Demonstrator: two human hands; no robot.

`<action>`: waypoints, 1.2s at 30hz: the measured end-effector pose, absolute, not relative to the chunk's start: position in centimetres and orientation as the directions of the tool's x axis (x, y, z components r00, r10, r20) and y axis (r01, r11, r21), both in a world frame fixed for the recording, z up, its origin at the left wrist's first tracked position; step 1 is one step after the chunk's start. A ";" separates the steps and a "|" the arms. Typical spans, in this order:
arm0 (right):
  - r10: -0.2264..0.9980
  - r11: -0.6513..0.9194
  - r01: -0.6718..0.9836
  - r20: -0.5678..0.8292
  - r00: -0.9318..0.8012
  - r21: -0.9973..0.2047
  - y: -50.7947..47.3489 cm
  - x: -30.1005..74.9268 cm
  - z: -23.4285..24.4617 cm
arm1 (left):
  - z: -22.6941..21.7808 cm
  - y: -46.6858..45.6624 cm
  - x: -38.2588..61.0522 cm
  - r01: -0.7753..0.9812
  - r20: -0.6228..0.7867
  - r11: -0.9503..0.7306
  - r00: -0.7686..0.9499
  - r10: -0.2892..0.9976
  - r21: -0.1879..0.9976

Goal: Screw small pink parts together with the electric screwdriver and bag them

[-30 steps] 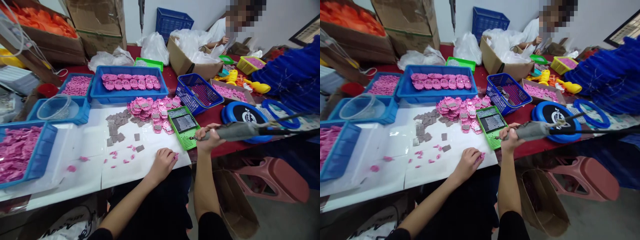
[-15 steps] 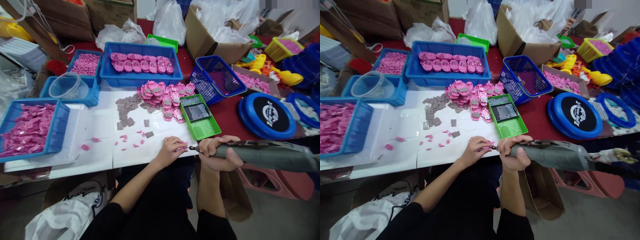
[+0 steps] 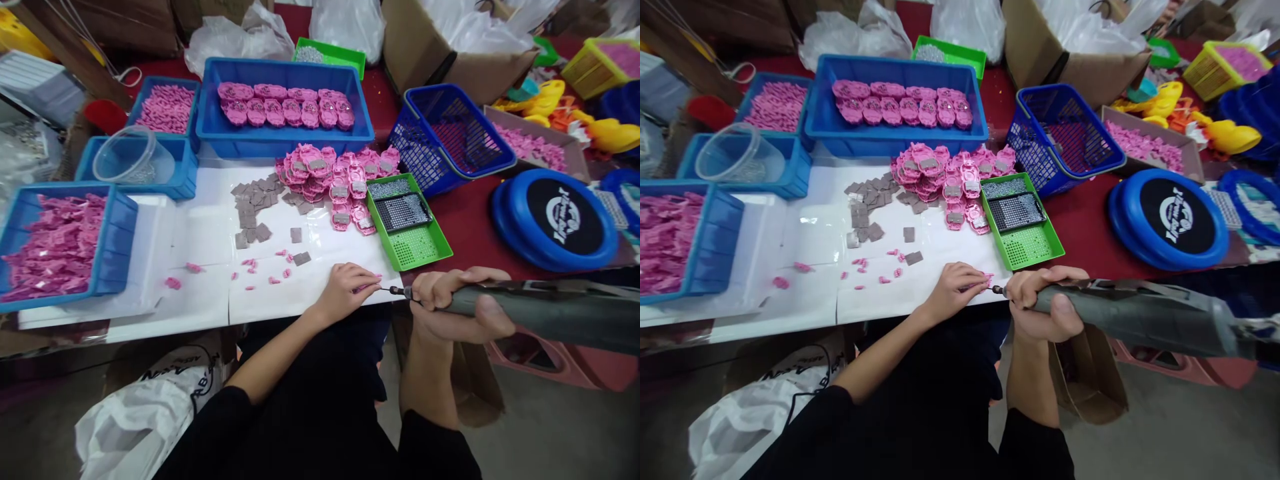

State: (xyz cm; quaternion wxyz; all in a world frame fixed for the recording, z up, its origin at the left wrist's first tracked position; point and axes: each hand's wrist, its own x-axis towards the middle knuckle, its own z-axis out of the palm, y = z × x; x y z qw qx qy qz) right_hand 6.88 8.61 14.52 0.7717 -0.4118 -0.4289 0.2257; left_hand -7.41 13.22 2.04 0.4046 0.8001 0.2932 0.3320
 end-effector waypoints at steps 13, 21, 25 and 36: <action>0.686 0.589 0.015 0.510 0.519 -0.808 9.1 6.9 13.7 | 1.9 13.4 -7.5 0.197 0.289 -0.503 0.622 0.728 0.842; 0.704 0.575 -0.017 0.485 0.519 -0.818 9.3 6.7 13.1 | 1.8 13.5 -7.3 0.237 0.287 -0.535 0.636 0.716 0.811; 0.698 0.585 -0.028 0.485 0.527 -0.811 9.4 6.7 12.9 | 1.9 13.6 -7.3 0.229 0.273 -0.516 0.639 0.720 0.826; 0.680 0.575 0.023 0.494 0.542 -0.818 9.5 6.2 11.9 | 2.3 13.5 -7.3 0.265 0.185 -0.455 0.658 0.730 0.850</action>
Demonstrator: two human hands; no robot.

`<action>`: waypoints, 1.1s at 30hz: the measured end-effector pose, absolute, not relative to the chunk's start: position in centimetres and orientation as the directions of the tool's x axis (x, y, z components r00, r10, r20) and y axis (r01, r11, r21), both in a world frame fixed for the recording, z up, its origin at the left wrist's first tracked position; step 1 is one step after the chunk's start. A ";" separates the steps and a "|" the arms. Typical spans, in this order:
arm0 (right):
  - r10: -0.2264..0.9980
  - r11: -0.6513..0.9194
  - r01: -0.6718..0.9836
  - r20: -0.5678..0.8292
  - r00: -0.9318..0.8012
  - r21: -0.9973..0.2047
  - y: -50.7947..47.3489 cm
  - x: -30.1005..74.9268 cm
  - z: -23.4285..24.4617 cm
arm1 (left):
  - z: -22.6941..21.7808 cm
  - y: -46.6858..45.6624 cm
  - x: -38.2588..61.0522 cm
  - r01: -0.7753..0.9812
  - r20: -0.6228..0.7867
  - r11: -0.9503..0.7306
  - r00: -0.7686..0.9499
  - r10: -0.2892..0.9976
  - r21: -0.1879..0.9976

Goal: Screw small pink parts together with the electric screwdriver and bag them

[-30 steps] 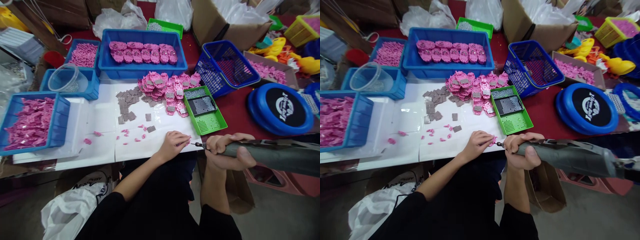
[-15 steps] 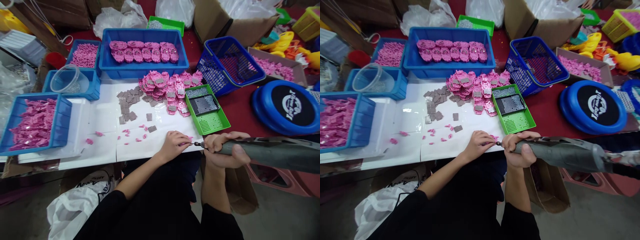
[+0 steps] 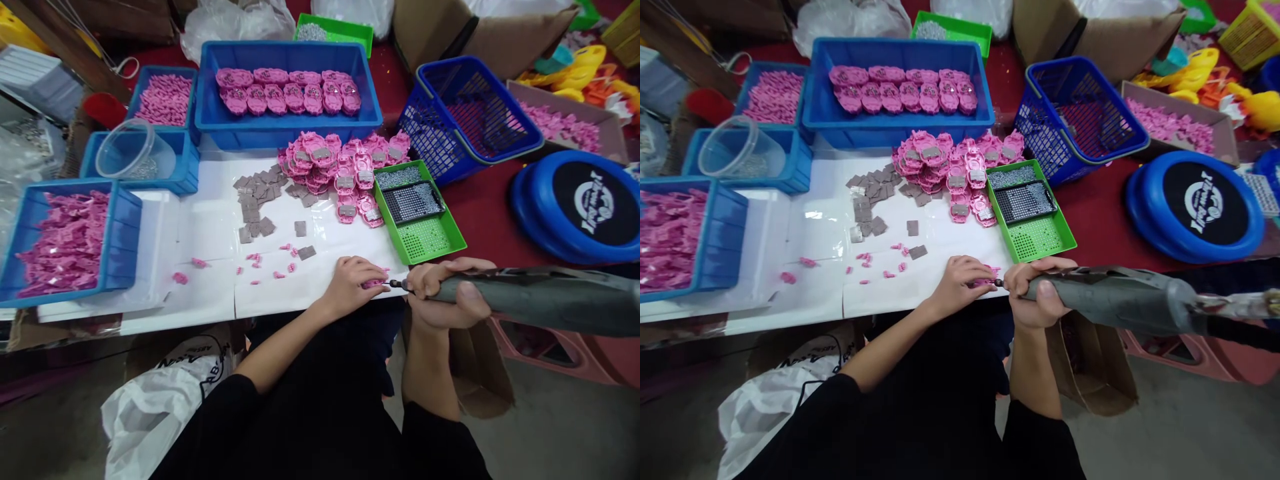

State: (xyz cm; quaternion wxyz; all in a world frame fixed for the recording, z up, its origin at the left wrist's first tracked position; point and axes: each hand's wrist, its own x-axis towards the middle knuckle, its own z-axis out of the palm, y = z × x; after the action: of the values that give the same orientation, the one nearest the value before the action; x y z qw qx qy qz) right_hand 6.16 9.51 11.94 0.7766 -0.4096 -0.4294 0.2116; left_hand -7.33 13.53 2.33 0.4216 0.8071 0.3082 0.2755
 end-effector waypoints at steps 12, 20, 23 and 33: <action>0.633 0.470 0.073 0.394 0.666 -0.879 11.0 6.6 9.8 | 1.8 13.1 -7.1 0.323 0.222 -0.571 0.693 0.686 0.755; 0.837 0.369 0.026 0.344 0.426 -0.929 11.2 7.5 8.7 | 0.8 12.9 -6.9 0.277 0.321 -0.613 0.655 0.683 0.740; 0.878 0.344 0.004 0.323 0.353 -0.939 11.2 7.9 8.4 | 0.7 12.9 -6.9 0.270 0.331 -0.616 0.651 0.682 0.740; 0.952 0.293 -0.110 0.279 0.123 -0.950 11.4 8.5 8.2 | 1.2 13.1 -6.9 0.283 0.267 -0.574 0.674 0.689 0.768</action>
State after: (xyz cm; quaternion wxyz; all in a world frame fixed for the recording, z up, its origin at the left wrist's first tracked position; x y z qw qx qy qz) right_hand 8.50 11.40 8.23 0.6236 -0.4152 -0.5074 0.4258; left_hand -6.95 13.08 1.24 0.3597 0.8412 0.2890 0.2821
